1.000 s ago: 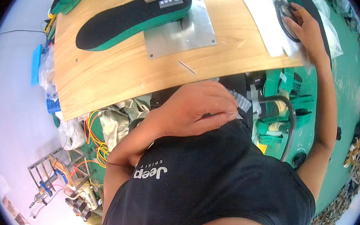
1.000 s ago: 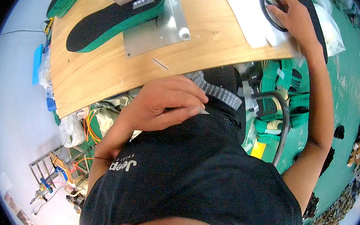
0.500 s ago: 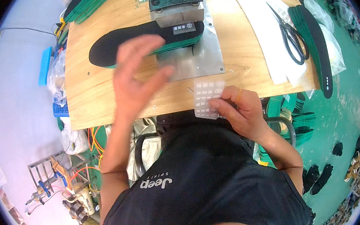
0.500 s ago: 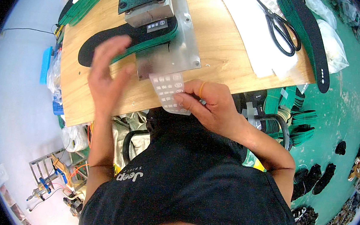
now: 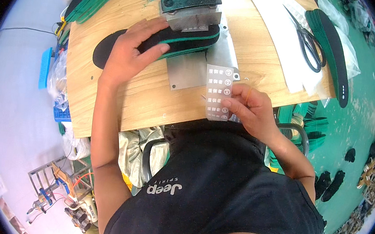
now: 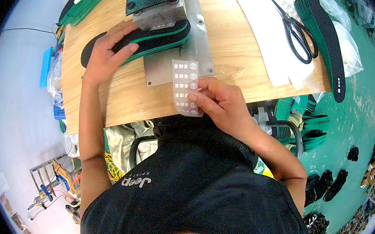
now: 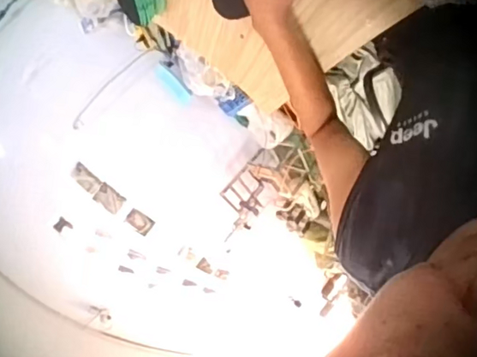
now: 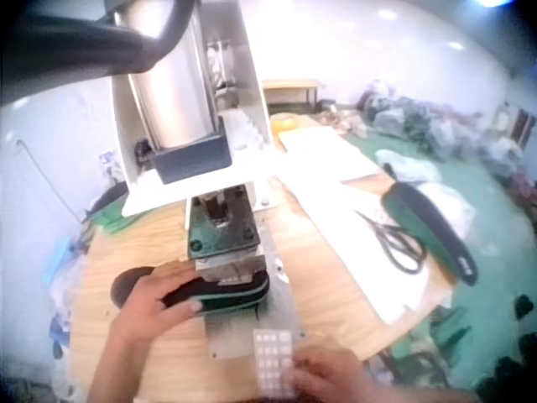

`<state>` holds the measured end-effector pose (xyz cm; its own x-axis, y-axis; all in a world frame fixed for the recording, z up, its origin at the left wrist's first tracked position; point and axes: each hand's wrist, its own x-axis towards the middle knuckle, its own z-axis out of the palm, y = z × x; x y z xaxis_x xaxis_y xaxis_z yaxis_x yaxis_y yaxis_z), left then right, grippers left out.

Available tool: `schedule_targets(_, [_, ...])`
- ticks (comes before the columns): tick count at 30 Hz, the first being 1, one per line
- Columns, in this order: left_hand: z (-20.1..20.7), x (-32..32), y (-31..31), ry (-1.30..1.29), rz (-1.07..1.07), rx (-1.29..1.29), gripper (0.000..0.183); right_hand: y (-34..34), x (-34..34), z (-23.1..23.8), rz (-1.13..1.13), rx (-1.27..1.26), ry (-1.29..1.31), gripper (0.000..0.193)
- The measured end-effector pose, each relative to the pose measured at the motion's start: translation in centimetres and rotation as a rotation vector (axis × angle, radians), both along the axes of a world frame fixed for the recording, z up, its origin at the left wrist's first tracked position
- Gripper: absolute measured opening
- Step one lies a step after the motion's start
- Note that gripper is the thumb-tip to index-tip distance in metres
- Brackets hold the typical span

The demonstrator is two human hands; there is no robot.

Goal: The person cuts small circular labels from a plastic sheet using scissors and applies them to a stack of green insoles on a wooden table, then secures the stack with a rubber band and places it into a box.

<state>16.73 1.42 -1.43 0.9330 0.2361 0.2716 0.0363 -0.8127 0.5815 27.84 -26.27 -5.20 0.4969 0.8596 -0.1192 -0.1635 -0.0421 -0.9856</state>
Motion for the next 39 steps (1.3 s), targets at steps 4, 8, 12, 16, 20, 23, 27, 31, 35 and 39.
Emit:
schedule_targets(4, [0.1, -0.2, -0.1, -0.076, 0.041, -0.235, 0.033, -0.3, 0.5, 0.8, 0.137, -0.035, -0.231, 0.016])
schedule_targets(8, [-1.1, -0.3, 1.2, -0.289, 0.076, -0.628, 0.028, 0.6, 0.3, 1.7, 0.210, 0.144, -0.513, 0.016])
schedule_targets(12, [-1.0, -0.4, 1.0, -0.371, 0.470, -0.627, 0.027, 1.5, 0.7, 2.1, 0.287, 0.065, -0.511, 0.018])
schedule_targets(16, [-0.5, 0.1, 0.6, -0.362, 0.431, -0.675, 0.046, 3.1, 1.2, 2.3, 0.124, -0.157, -0.094, 0.025])
schedule_targets(20, [-1.0, -0.1, 1.2, -0.301, 0.426, -0.645, 0.053, 5.8, 3.0, 1.8, 0.075, -0.172, 0.024, 0.027])
schedule_targets(23, [1.1, 0.6, -1.5, -0.050, 0.516, -0.422, 0.049, 7.3, 4.0, 1.4, -0.030, -0.173, 0.115, 0.026])
schedule_targets(27, [0.0, 0.3, -0.7, 0.060, 0.357, -0.205, 0.045, 7.9, 4.1, 0.8, -0.046, -0.154, 0.158, 0.026])
schedule_targets(31, [-0.6, 0.3, -0.2, 0.059, 0.363, -0.109, 0.044, 8.0, 4.0, 0.9, 0.001, -0.154, 0.153, 0.020])
schedule_targets(35, [-0.7, 0.5, -0.6, -0.004, 0.358, -0.110, 0.044, 8.5, 3.3, 0.9, -0.036, -0.177, 0.135, 0.025])
schedule_targets(39, [-0.7, 0.7, -0.6, 0.008, 0.337, -0.088, 0.044, 8.0, 3.2, 0.6, -0.045, -0.134, 0.136, 0.027])
